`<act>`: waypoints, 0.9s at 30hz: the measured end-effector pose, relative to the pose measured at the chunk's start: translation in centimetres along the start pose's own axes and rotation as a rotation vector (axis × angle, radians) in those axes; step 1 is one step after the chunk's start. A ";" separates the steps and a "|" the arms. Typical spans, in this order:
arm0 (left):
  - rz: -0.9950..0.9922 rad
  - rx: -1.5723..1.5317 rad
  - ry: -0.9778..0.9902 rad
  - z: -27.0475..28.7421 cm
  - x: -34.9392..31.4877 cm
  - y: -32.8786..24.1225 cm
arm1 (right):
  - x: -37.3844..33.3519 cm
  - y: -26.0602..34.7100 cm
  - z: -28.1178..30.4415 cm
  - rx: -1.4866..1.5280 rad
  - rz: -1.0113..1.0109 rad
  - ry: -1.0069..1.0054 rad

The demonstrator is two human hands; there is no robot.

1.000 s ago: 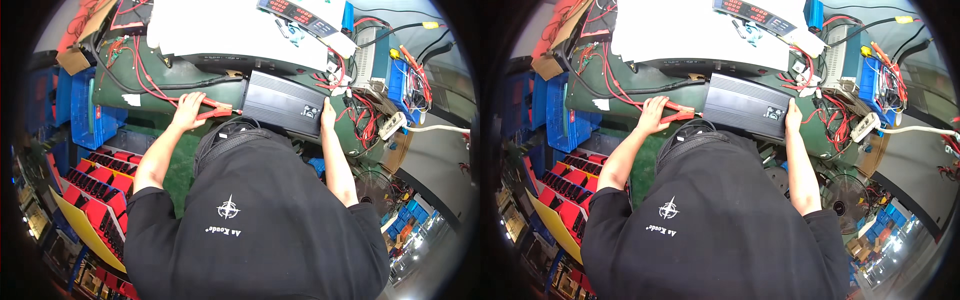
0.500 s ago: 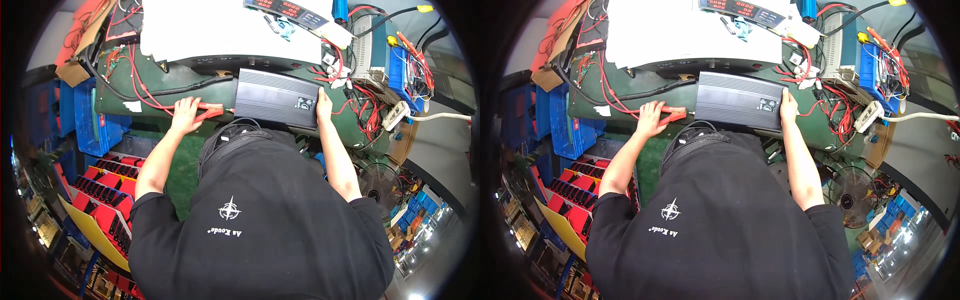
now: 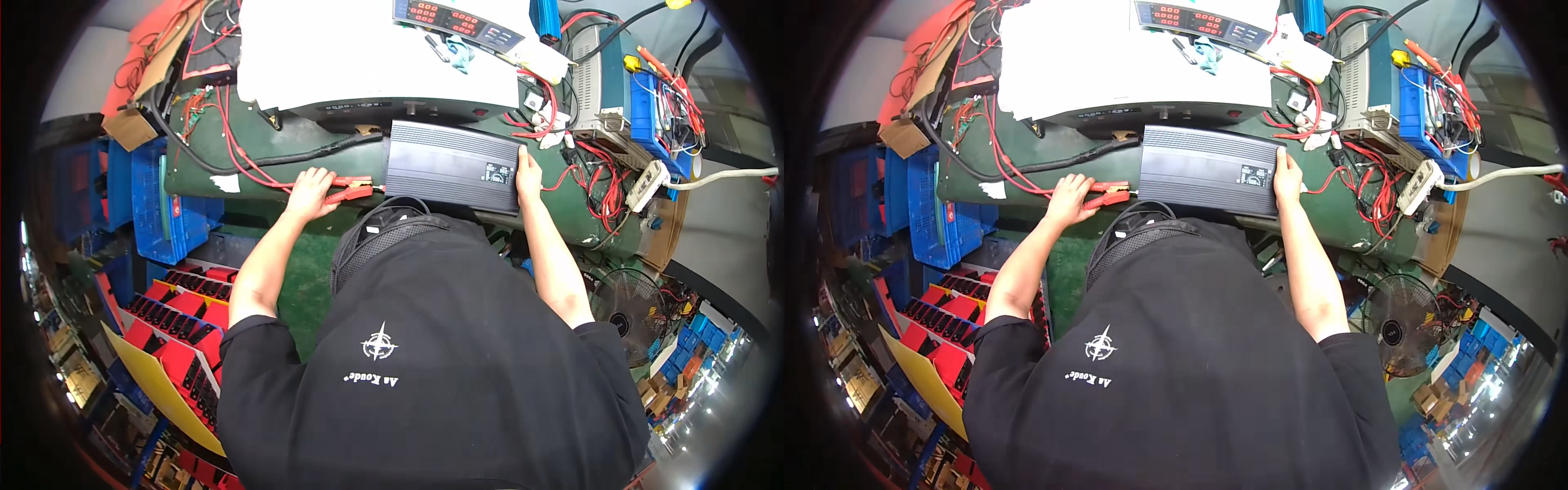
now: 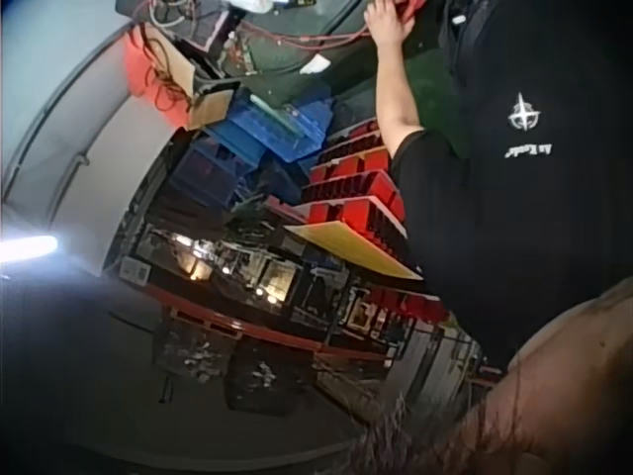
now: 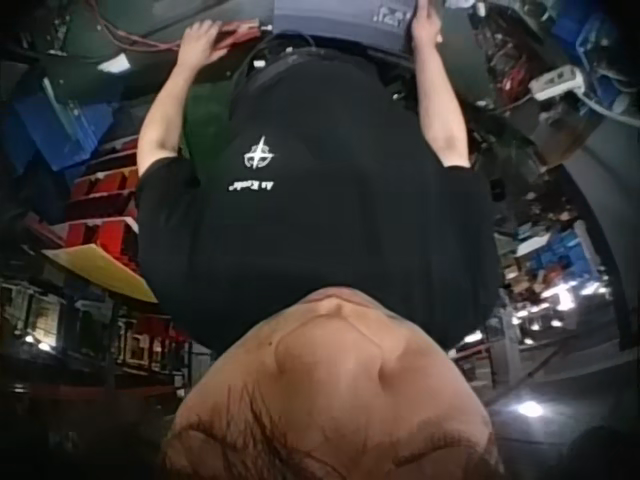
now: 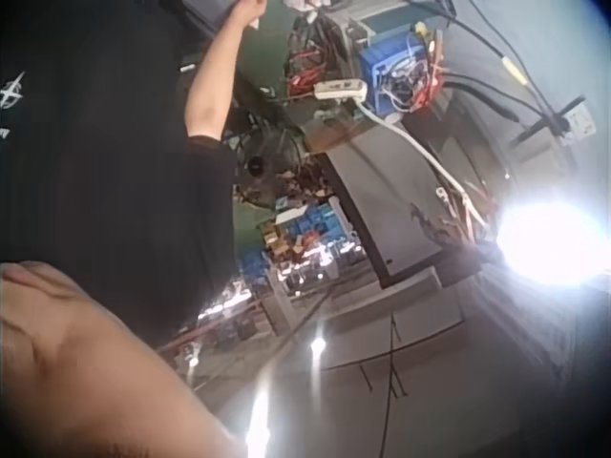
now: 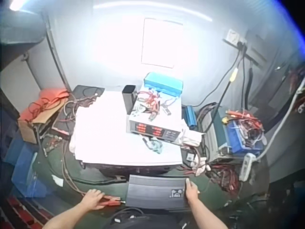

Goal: Connecting alligator clips to a power inverter to test its functionality at a workstation.

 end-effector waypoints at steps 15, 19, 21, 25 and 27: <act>-0.064 0.001 -0.023 0.7 0.5 -0.4 | -0.4 0.9 -0.3 0.008 0.028 -0.009; -0.064 0.002 -0.038 0.8 0.6 -0.6 | -0.3 1.0 -0.3 0.007 0.053 0.004; -0.063 -0.001 -0.032 0.8 0.5 -0.7 | -0.6 1.2 -0.4 0.015 0.048 0.019; -0.041 0.014 -0.009 1.2 1.2 -1.6 | -0.4 1.0 0.0 -0.030 0.075 -0.028; -0.066 0.015 -0.044 1.4 1.3 -1.6 | 0.1 0.6 0.2 -0.014 0.071 0.001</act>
Point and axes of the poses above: each hand's wrist, its own x-axis towards the middle knuckle, its own z-axis out of the back of the hand, y = z × x, the point moved 6 cm from there along x, towards the middle knuckle, and after that the axes turned 3 degrees about z, right-handed, at the moved point
